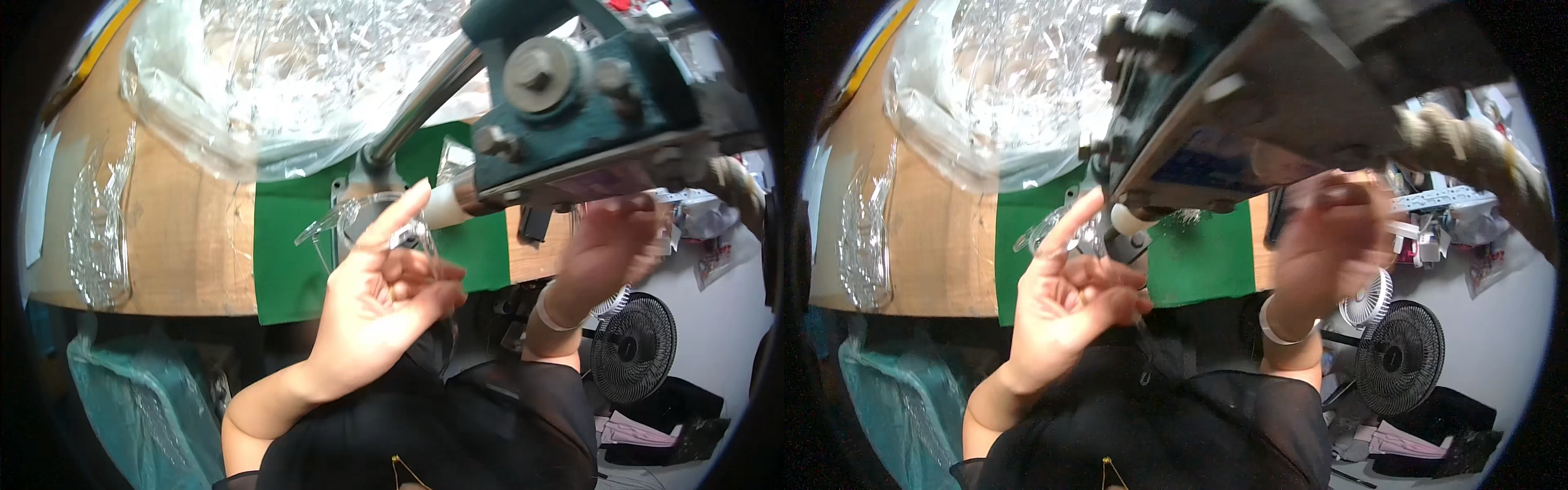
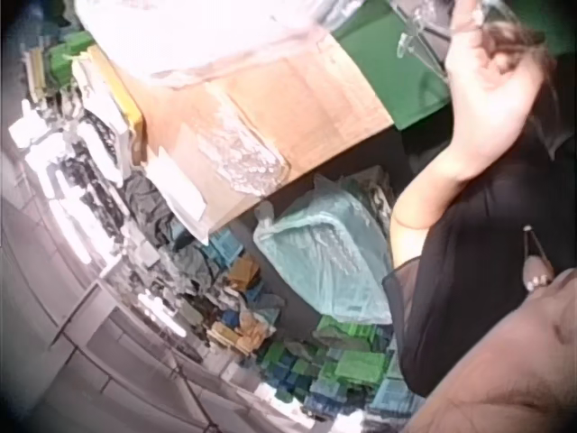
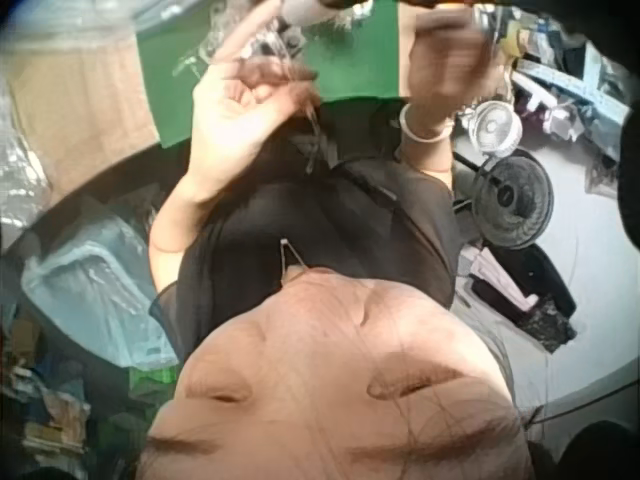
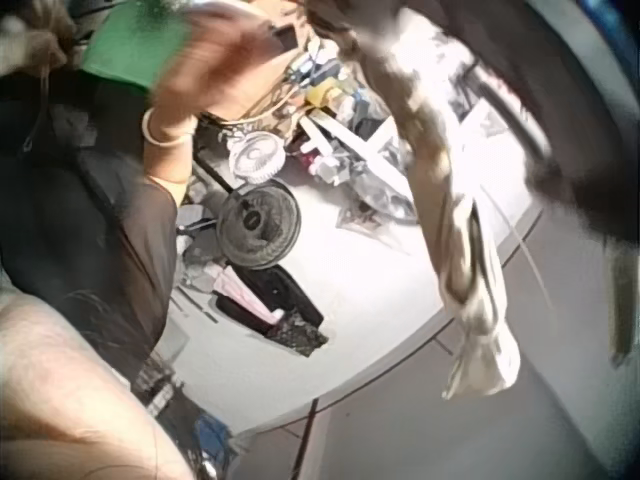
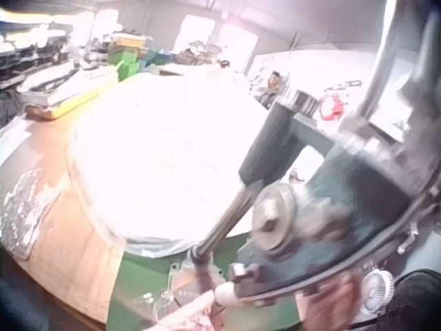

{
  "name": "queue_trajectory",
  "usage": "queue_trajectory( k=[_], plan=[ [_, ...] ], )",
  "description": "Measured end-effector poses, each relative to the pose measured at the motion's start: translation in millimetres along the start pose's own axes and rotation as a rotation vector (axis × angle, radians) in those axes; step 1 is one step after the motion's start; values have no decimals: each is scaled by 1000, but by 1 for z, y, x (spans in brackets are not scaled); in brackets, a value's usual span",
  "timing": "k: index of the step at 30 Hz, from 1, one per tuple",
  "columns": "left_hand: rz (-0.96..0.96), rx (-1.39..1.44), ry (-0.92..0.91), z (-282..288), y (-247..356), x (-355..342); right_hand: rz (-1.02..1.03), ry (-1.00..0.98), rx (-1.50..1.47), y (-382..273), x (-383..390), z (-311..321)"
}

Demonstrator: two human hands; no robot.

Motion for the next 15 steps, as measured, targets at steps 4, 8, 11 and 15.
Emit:
queue_trajectory(
  k=[4, 8, 11, 15],
  plan=[
    [64, 109, 36, -13, -4, -23, 175, 558, 86, -76, -88, 63],
    [74, 173, 30, -13, -7, -27, 221, 50, -258, -84, -73, 44],
    [96, 206, 14, -16, -11, -29, 289, -47, -340, -91, -46, 38],
    [124, 218, 11, -16, -13, -30, 274, -119, -324, -94, -26, 35]
  ],
)
Point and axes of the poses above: each hand's wrist, its own x-axis away from the middle knuckle, its own z-axis out of the back of the hand, y = z × x, the point moved 7 cm from there along -x, towards the middle knuckle, and after that the axes turned 8 degrees about x, right-handed, at the moved point
